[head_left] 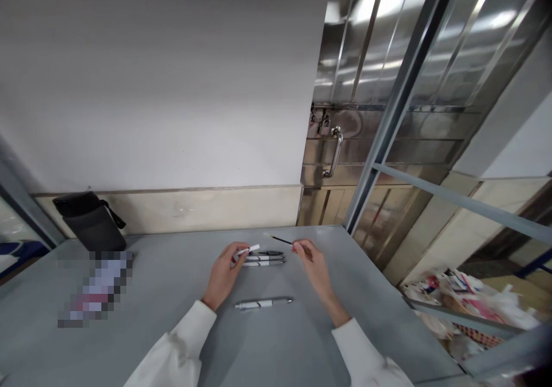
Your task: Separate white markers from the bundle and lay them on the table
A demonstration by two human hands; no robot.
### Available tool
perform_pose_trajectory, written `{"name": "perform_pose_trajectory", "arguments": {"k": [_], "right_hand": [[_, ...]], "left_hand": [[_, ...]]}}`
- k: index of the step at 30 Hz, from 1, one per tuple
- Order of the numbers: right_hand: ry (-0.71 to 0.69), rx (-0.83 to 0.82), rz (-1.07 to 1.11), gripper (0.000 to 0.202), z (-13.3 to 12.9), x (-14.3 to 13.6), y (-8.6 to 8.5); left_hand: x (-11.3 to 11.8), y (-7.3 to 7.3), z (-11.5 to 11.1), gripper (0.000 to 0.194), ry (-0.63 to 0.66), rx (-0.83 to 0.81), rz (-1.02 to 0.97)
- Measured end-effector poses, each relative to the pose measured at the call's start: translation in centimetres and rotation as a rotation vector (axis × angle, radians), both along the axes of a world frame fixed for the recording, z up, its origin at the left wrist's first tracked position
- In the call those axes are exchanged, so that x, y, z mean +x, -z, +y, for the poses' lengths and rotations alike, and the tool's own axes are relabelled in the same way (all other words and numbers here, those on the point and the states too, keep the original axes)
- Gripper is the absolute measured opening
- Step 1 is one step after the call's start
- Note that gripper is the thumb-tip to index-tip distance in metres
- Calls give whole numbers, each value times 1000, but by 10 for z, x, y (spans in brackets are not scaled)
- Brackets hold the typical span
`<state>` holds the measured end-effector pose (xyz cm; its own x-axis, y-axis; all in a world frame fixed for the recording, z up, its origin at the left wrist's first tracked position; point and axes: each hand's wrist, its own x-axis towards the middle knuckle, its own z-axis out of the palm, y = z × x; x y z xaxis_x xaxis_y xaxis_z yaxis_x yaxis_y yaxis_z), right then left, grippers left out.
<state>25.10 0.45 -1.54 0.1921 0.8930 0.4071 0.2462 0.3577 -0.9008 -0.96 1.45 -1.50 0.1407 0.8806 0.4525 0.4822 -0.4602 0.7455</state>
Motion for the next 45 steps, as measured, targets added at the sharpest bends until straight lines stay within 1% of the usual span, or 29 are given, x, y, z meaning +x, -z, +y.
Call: {"name": "perform_pose_trajectory", "arguments": {"k": [5,9,16,23,28,34,39,45], "right_hand": [[-25,93,-4,27,-2,-2,-3],[-62,106,5,22,-3,-2,-3],[-59,113,18,18,-3,-3,-5],[-55,105,8,22,-4,-2,-5],[-52,100,-11,28,-4,-4,-6],[15,55,-45,42,-8,-4,-10],[35,9,-61,44,-10,-2,-13],[28,11,-38,45,-10,-3,-14]], "left_hand": [[3,1,-2,22,71,-4,59],[3,2,-2,22,93,-11,79],[2,0,-3,22,95,-26,96],[3,-1,-3,23,117,-29,91],[3,0,-3,26,94,-37,104],[3,-1,-5,26,99,-26,101],[4,0,-4,25,100,-30,103],[3,-2,-6,25,107,-25,97]]}}
